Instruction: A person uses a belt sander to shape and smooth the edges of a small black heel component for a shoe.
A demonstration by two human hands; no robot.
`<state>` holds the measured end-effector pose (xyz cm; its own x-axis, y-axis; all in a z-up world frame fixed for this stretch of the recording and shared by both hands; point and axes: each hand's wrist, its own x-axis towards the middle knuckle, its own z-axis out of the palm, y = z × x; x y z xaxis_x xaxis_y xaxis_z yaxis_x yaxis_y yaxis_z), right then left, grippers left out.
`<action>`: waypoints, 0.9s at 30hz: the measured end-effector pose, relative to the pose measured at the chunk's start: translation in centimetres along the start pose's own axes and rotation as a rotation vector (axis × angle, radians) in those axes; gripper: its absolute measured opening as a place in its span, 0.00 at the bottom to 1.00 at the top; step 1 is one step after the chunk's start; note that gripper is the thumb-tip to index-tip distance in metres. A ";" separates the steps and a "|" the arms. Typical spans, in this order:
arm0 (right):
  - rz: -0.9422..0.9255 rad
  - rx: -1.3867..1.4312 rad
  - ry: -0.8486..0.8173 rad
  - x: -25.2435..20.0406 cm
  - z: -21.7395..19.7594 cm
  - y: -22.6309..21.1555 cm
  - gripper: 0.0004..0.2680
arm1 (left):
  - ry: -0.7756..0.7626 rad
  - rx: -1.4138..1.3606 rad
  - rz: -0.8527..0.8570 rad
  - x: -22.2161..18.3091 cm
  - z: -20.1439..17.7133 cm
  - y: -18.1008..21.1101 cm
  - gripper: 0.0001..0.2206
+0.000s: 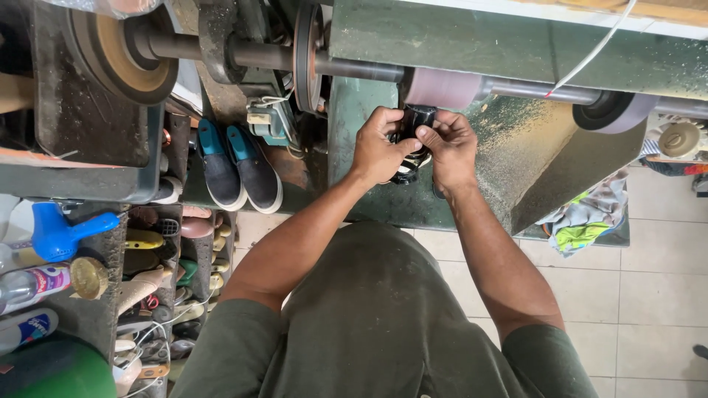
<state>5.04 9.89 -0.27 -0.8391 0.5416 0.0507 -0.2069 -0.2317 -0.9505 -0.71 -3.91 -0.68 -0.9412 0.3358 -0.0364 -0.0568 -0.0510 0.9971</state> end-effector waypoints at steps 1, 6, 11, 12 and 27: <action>-0.001 0.001 0.001 0.2 0.0 0.0 0.12 | -0.001 0.001 0.000 0.1 0.1 0.0 0.29; 0.024 -0.006 -0.004 0.9 -0.5 0.9 0.11 | 0.032 0.026 -0.037 0.3 0.3 0.3 0.29; 0.050 0.016 0.002 1.5 -1.1 1.6 0.11 | 0.037 0.013 -0.069 0.7 0.8 0.0 0.29; 0.061 0.027 0.005 1.6 -1.3 1.7 0.11 | 0.037 0.001 -0.073 0.8 1.0 -0.1 0.29; 0.125 0.018 0.006 2.9 -2.6 3.2 0.10 | 0.058 0.016 -0.136 1.1 1.4 0.6 0.28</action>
